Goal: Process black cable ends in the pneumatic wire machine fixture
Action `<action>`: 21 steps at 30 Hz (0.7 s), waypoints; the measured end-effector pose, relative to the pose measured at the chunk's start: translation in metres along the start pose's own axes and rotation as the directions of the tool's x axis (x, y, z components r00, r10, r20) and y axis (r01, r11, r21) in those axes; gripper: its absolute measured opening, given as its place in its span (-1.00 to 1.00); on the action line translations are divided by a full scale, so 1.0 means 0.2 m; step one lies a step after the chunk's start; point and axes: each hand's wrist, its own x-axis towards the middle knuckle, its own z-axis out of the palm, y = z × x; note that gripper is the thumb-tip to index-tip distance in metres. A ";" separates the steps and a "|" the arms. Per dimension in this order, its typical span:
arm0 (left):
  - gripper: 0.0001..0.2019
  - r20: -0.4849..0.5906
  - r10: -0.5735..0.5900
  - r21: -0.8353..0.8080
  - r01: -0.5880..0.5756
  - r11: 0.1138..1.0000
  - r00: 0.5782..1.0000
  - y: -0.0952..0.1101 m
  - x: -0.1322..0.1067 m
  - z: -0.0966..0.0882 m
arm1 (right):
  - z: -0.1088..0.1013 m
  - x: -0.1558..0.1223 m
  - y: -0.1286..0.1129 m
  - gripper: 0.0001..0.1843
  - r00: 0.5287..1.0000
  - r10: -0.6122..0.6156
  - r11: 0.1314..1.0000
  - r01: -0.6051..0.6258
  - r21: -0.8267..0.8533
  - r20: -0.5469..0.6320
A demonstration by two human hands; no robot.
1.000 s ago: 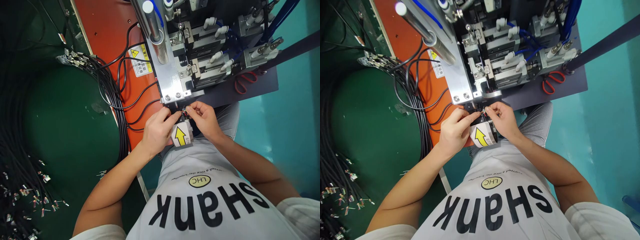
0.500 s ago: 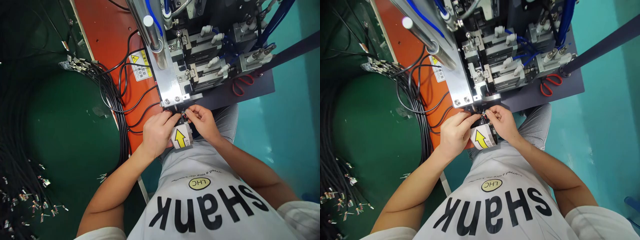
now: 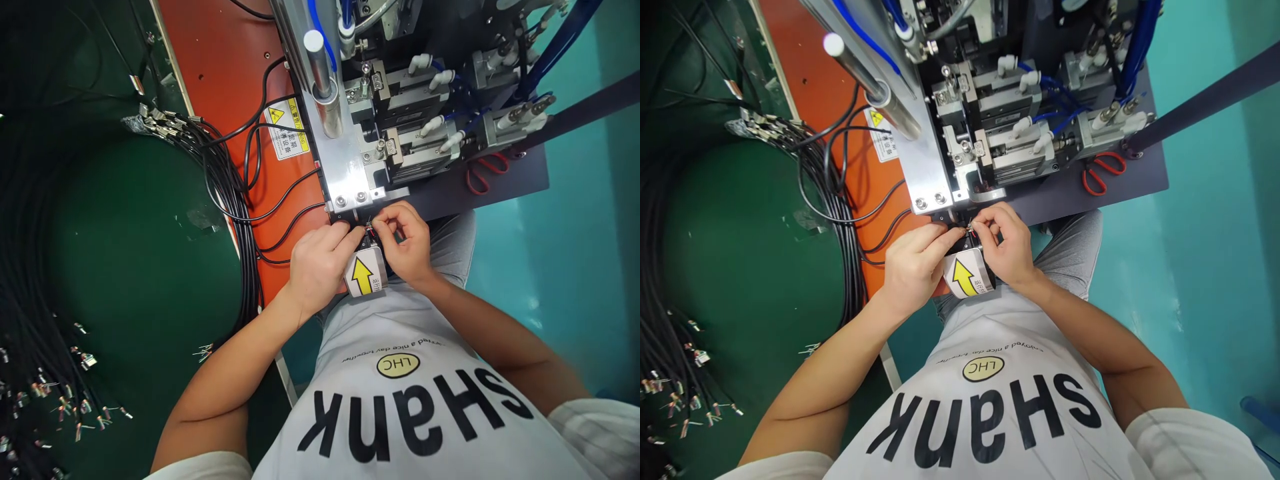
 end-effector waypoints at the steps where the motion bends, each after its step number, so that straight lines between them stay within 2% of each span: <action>1: -0.66 -0.003 0.005 0.006 -0.005 1.000 1.000 0.00 0.00 0.00 | 0.00 0.00 0.00 -0.91 1.000 0.004 1.000 -0.004 0.020 -0.002; 10: -0.66 0.003 0.010 0.005 -0.010 1.000 1.000 0.00 0.00 0.00 | 0.03 -0.01 0.05 -0.89 0.991 0.133 0.987 -0.134 0.089 0.019; 14: -0.68 -0.015 0.031 0.013 -0.031 0.999 0.999 0.00 0.00 0.00 | 0.02 -0.02 0.08 -0.87 0.964 0.249 0.948 -0.262 0.181 0.093; 18: -0.68 -0.015 0.021 0.007 -0.021 1.000 1.000 -0.01 0.00 0.00 | -0.03 0.01 0.08 -0.80 0.907 0.344 0.873 -0.404 0.273 0.244; 21: -0.67 -0.013 0.025 0.009 -0.025 1.000 1.000 -0.01 -0.01 0.00 | -0.04 0.03 0.05 -0.76 0.909 0.342 0.873 -0.401 0.278 0.238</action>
